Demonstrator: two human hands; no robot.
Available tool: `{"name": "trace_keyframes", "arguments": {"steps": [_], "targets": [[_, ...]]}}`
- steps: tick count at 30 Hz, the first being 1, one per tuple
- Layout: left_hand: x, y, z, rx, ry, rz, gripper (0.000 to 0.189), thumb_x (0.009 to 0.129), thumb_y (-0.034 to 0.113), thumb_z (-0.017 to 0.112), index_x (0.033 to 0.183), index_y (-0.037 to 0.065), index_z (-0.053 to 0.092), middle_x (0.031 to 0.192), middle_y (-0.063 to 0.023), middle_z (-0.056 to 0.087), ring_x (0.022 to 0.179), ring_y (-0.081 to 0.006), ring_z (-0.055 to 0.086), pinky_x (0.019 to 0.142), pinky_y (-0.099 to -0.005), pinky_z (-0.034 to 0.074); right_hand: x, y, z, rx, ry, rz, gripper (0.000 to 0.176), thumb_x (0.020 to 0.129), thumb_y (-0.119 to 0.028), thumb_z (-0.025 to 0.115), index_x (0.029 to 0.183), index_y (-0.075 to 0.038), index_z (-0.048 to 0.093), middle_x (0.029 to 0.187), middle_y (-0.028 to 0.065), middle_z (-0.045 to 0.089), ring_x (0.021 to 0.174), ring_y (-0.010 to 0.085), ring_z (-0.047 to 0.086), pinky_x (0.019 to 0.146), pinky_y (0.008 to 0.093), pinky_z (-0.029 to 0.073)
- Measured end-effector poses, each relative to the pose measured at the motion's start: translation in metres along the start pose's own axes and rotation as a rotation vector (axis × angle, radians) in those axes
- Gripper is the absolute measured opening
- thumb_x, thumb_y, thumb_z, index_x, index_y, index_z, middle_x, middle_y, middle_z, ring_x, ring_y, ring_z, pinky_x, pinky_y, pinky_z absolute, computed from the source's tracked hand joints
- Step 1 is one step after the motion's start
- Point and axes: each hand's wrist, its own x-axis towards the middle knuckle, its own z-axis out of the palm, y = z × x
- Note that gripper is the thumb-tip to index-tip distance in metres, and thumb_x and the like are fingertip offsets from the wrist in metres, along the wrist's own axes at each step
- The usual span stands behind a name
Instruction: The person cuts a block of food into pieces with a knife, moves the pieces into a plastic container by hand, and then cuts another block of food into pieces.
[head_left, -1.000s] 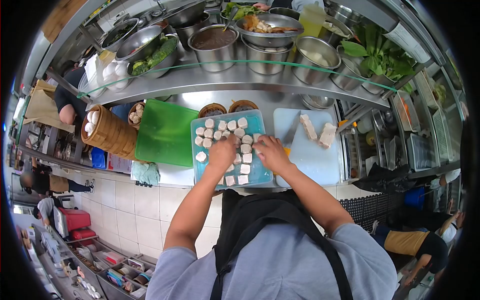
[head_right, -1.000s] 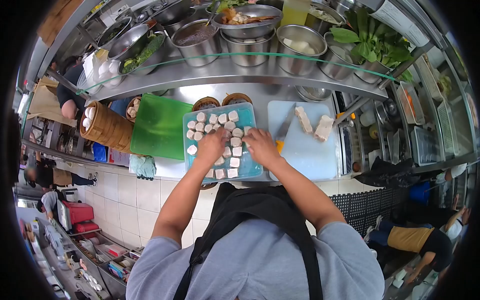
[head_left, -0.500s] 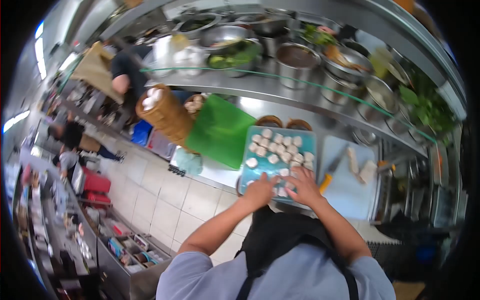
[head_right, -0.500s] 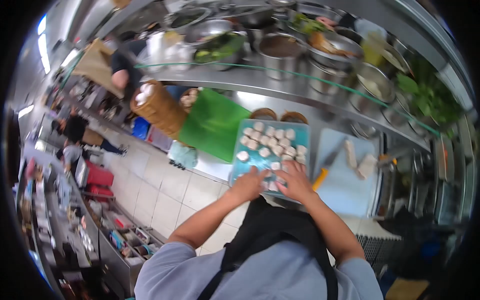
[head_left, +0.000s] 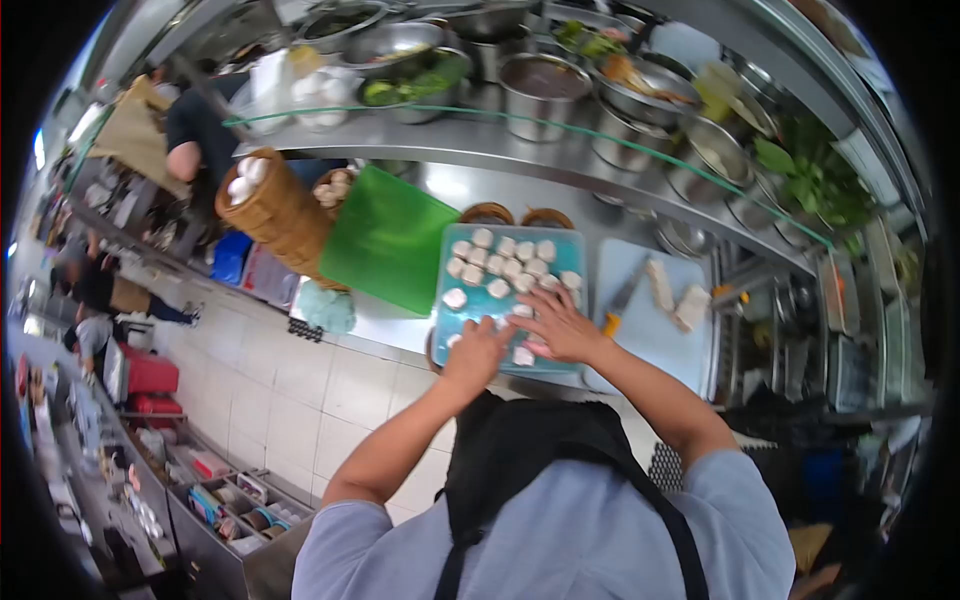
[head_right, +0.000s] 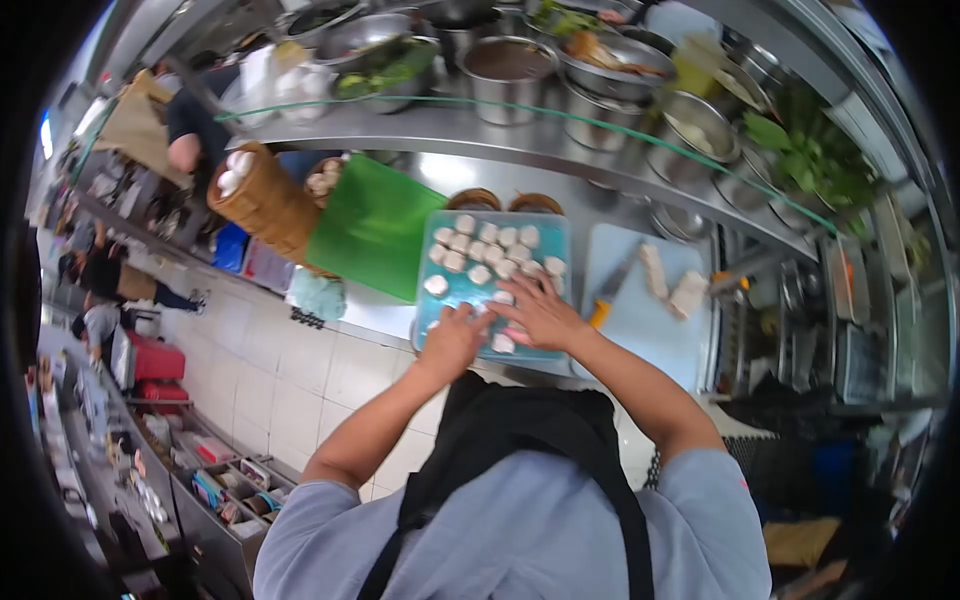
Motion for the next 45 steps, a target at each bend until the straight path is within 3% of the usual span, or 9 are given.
{"name": "trace_keyframes", "arguments": {"steps": [13,16,19,21,27,32,35,37,45], "targets": [[0.032,-0.028,-0.022,0.069,0.163,0.244,0.026,0.089,0.011,0.072,0.115,0.009,0.072,0.115,-0.0148,0.067,0.102,-0.0352,0.064,0.084,-0.0458,0.054,-0.016,-0.011,-0.018,0.144,0.0,-0.064,0.054,0.086,-0.043,0.078,0.135,-0.022,0.068,0.156,0.0114,0.048,0.151,0.0364,0.037,0.127,0.0572,0.021],[0.019,-0.008,-0.01,-0.117,-0.023,0.159,0.04,0.088,0.034,0.081,0.115,0.009,0.064,0.087,-0.0134,0.071,0.082,-0.0387,0.072,0.07,-0.0514,0.055,-0.02,-0.009,-0.015,0.08,0.12,-0.005,0.053,0.083,-0.039,0.081,0.131,-0.019,0.069,0.149,0.011,0.052,0.141,0.0341,0.045,0.121,0.0528,0.03],[0.016,0.015,0.002,-0.092,-0.166,0.02,0.043,0.088,0.037,0.083,0.114,0.01,0.063,0.078,-0.0141,0.072,0.077,-0.0405,0.073,0.069,-0.0525,0.056,-0.028,-0.007,-0.021,0.145,0.089,0.176,0.049,0.082,-0.036,0.082,0.125,-0.016,0.07,0.131,0.0079,0.062,0.125,0.0292,0.054,0.107,0.0479,0.04],[0.022,0.018,0.008,-0.168,-0.234,-0.019,0.042,0.088,0.037,0.083,0.112,0.01,0.061,0.08,-0.018,0.074,0.082,-0.0411,0.075,0.071,-0.0533,0.056,-0.033,0.001,-0.001,0.111,0.086,0.131,0.045,0.081,-0.038,0.082,0.118,-0.015,0.07,0.108,0.0034,0.067,0.11,0.0254,0.058,0.096,0.0451,0.042],[0.043,0.003,-0.006,0.035,-0.097,-0.138,0.038,0.092,0.031,0.077,0.119,0.011,0.059,0.092,-0.0214,0.075,0.085,-0.0444,0.073,0.071,-0.0567,0.057,-0.018,-0.014,0.008,0.16,0.347,0.203,0.036,0.084,-0.043,0.082,0.106,-0.016,0.071,0.097,0.0018,0.069,0.102,0.0249,0.062,0.095,0.043,0.043],[0.045,0.06,-0.044,-0.074,-0.071,-0.019,0.03,0.096,0.026,0.073,0.119,0.011,0.063,0.095,-0.0188,0.073,0.083,-0.0417,0.073,0.07,-0.053,0.057,-0.078,0.08,-0.004,0.042,0.682,0.732,0.036,0.087,-0.028,0.078,0.113,-0.006,0.069,0.108,0.0156,0.068,0.104,0.0356,0.065,0.087,0.0503,0.051],[0.055,0.124,-0.019,-0.283,-0.124,0.205,0.025,0.094,0.022,0.075,0.114,0.008,0.07,0.088,-0.0159,0.075,0.079,-0.034,0.075,0.069,-0.0475,0.059,-0.118,0.146,-0.007,-0.016,0.652,1.046,0.046,0.088,-0.023,0.074,0.126,0.0,0.061,0.118,0.0224,0.065,0.109,0.0413,0.064,0.094,0.0515,0.053],[0.073,0.155,0.032,-0.356,-0.162,0.277,0.028,0.093,0.02,0.075,0.115,0.005,0.067,0.092,-0.0196,0.074,0.081,-0.0367,0.075,0.073,-0.0475,0.06,-0.139,0.18,-0.001,-0.071,0.401,1.22,0.057,0.088,-0.021,0.073,0.137,0.001,0.053,0.126,0.0251,0.062,0.114,0.0428,0.064,0.099,0.0496,0.054],[0.15,0.16,0.214,0.16,-0.178,-0.05,0.039,0.091,0.009,0.063,0.128,0.002,0.051,0.118,-0.0301,0.061,0.101,-0.0485,0.07,0.084,-0.0523,0.06,-0.177,0.171,-0.011,0.21,-0.029,1.086,0.051,0.084,-0.001,0.062,0.134,-0.003,0.058,0.131,0.022,0.064,0.117,0.0403,0.067,0.099,0.0486,0.055]]}}
